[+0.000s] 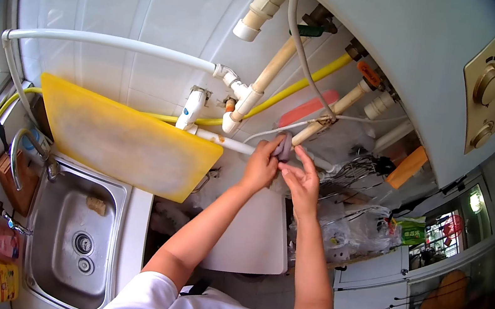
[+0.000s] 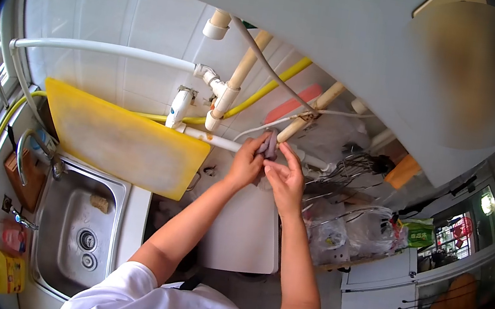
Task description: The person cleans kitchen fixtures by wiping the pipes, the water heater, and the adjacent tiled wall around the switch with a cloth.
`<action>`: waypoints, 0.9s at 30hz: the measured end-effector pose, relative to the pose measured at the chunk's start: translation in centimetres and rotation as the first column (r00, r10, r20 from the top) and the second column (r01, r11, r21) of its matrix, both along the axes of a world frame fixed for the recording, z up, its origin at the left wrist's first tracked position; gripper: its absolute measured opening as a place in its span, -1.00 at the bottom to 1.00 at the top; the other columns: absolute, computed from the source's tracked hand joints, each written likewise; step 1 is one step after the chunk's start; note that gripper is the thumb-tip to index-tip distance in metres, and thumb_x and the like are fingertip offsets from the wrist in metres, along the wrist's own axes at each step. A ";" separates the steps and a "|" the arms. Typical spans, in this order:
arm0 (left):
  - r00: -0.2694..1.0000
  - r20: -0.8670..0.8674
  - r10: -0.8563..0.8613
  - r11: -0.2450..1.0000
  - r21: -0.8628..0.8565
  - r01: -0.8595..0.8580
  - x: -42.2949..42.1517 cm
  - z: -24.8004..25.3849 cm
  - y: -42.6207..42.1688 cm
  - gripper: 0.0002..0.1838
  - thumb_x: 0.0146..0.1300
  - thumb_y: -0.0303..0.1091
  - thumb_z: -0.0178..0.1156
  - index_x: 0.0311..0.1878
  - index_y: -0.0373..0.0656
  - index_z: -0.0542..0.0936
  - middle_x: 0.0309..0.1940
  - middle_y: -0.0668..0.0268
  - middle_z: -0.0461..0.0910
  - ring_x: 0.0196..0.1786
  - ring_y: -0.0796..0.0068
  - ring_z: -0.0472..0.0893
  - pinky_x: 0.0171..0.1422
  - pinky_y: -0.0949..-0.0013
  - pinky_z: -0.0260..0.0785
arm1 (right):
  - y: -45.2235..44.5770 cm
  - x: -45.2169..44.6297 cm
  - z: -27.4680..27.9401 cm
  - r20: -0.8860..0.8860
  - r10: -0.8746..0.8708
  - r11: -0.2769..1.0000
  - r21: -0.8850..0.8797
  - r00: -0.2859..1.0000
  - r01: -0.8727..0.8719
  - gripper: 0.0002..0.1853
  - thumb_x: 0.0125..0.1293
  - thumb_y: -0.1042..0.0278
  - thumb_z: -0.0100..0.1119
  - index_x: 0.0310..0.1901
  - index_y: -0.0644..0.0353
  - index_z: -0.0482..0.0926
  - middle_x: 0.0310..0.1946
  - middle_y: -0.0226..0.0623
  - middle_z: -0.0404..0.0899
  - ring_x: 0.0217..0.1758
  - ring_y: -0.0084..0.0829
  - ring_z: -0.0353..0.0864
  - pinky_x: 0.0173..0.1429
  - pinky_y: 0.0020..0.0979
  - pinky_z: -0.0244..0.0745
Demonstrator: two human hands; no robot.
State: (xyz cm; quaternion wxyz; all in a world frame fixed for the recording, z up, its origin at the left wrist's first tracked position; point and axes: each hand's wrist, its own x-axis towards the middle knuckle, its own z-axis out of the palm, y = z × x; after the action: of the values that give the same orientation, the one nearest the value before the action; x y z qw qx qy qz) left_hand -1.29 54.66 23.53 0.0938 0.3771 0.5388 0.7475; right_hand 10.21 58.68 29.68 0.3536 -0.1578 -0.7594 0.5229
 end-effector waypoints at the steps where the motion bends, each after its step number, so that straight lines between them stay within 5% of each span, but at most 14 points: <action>1: 0.999 -0.014 -0.052 0.999 0.009 0.053 -0.8 -0.3 0.6 -0.35 0.13 -0.61 -0.03 0.36 -0.05 0.42 0.01 -0.01 0.49 0.05 -0.02 0.53 0.20 0.20 0.38 | -0.1 0.1 0.2 0.019 0.012 1.000 -0.021 1.000 -0.012 -0.37 0.25 0.66 0.19 0.37 0.34 0.27 0.44 -0.21 0.20 -0.10 -0.46 0.67 0.05 -0.50 0.57; 4: 0.980 -0.013 -0.196 0.973 0.119 0.197 -2.6 -0.3 1.5 -0.34 0.07 -0.61 -0.03 0.33 -0.08 0.45 -0.01 0.01 0.54 0.09 0.02 0.55 0.28 0.24 0.36 | -0.4 0.2 0.4 0.046 0.011 1.000 -0.015 0.999 -0.010 -0.37 0.23 0.67 0.19 0.36 0.34 0.29 0.45 -0.20 0.19 -0.13 -0.48 0.68 0.00 -0.51 0.59; 6: 0.862 0.197 -0.466 0.882 0.174 0.437 -2.8 0.6 0.2 -0.36 0.03 -0.59 0.02 0.31 -0.25 0.44 0.14 0.06 0.53 0.20 0.28 0.51 0.31 0.35 0.31 | -0.4 -0.1 0.5 0.047 0.007 1.000 0.015 0.999 -0.008 -0.37 0.22 0.68 0.19 0.35 0.34 0.30 0.46 -0.20 0.17 -0.15 -0.49 0.68 -0.03 -0.51 0.59; 8: 0.925 0.125 -0.360 0.931 0.117 0.346 -2.6 1.8 -0.6 -0.41 0.03 -0.54 0.10 0.25 -0.24 0.49 0.12 0.04 0.55 0.11 0.18 0.58 0.24 0.32 0.38 | -0.6 -0.1 0.3 0.083 -0.035 0.996 0.083 0.996 0.028 -0.36 0.19 0.69 0.20 0.35 0.34 0.31 0.48 -0.19 0.14 -0.18 -0.51 0.68 -0.07 -0.53 0.59; 10: 0.990 -0.049 -0.131 0.980 -0.159 0.122 -2.2 3.1 -1.4 -0.45 0.03 -0.47 0.17 0.20 -0.23 0.53 0.11 -0.01 0.55 0.03 0.06 0.63 0.15 0.27 0.44 | -1.0 -0.1 0.2 0.063 -0.031 0.997 0.066 0.998 0.026 -0.35 0.19 0.68 0.20 0.35 0.33 0.31 0.49 -0.20 0.13 -0.20 -0.52 0.67 -0.09 -0.54 0.58; 14: 1.000 -0.010 -0.002 0.983 -0.181 0.000 -0.3 3.1 -2.2 -0.45 0.00 -0.39 0.25 0.16 -0.22 0.55 0.04 -0.03 0.57 -0.02 0.00 0.63 0.09 0.22 0.46 | -0.6 0.3 0.2 0.074 -0.015 0.998 0.058 0.997 0.010 -0.34 0.18 0.65 0.23 0.35 0.31 0.32 0.49 -0.23 0.13 -0.25 -0.56 0.65 -0.18 -0.57 0.56; 16: 1.000 0.004 -0.021 0.987 -0.158 0.022 -0.7 2.0 -1.2 -0.41 0.00 -0.39 0.26 0.20 -0.24 0.53 0.02 -0.01 0.59 0.04 0.04 0.63 0.13 0.24 0.45 | -0.8 0.2 0.3 0.046 -0.015 0.999 0.051 0.999 0.013 -0.35 0.18 0.63 0.24 0.35 0.30 0.33 0.48 -0.25 0.15 -0.31 -0.59 0.63 -0.25 -0.59 0.54; 18: 0.993 -0.120 -0.016 1.000 -0.003 0.016 -1.9 0.8 0.2 -0.38 -0.04 -0.36 0.27 0.21 -0.14 0.54 -0.12 -0.03 0.58 -0.12 -0.06 0.61 0.03 0.16 0.48 | -1.5 0.3 1.0 0.106 -0.025 0.997 0.080 0.994 0.016 -0.35 0.19 0.65 0.20 0.36 0.32 0.31 0.49 -0.23 0.13 -0.38 -0.66 0.54 -0.23 -0.58 0.52; 22: 0.957 -0.025 -0.287 0.956 0.059 0.288 -3.0 1.1 0.3 -0.31 -0.03 -0.31 0.28 0.28 -0.20 0.47 0.03 -0.12 0.59 0.06 -0.03 0.62 0.16 0.18 0.45 | -1.1 0.3 0.8 0.119 -0.033 0.991 0.136 0.992 0.017 -0.35 0.18 0.65 0.21 0.35 0.32 0.32 0.50 -0.24 0.13 -0.43 -0.71 0.50 -0.31 -0.62 0.47; 27: 0.972 -0.127 -0.199 0.978 -0.093 0.188 -3.2 2.3 -0.2 -0.35 -0.02 -0.38 0.32 0.26 -0.15 0.50 -0.02 -0.07 0.63 0.05 0.05 0.65 0.13 0.21 0.46 | -1.1 0.3 0.2 0.077 -0.021 0.990 0.138 0.997 0.010 -0.35 0.14 0.65 0.26 0.32 0.32 0.36 0.48 -0.22 0.15 -0.44 -0.69 0.52 -0.35 -0.62 0.46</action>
State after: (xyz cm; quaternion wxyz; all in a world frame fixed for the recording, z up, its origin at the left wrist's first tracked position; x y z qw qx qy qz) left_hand -4.52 54.44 25.84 0.1444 0.4738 0.5342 0.6850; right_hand 10.49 57.62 29.89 0.3378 -0.1593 -0.8056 0.4600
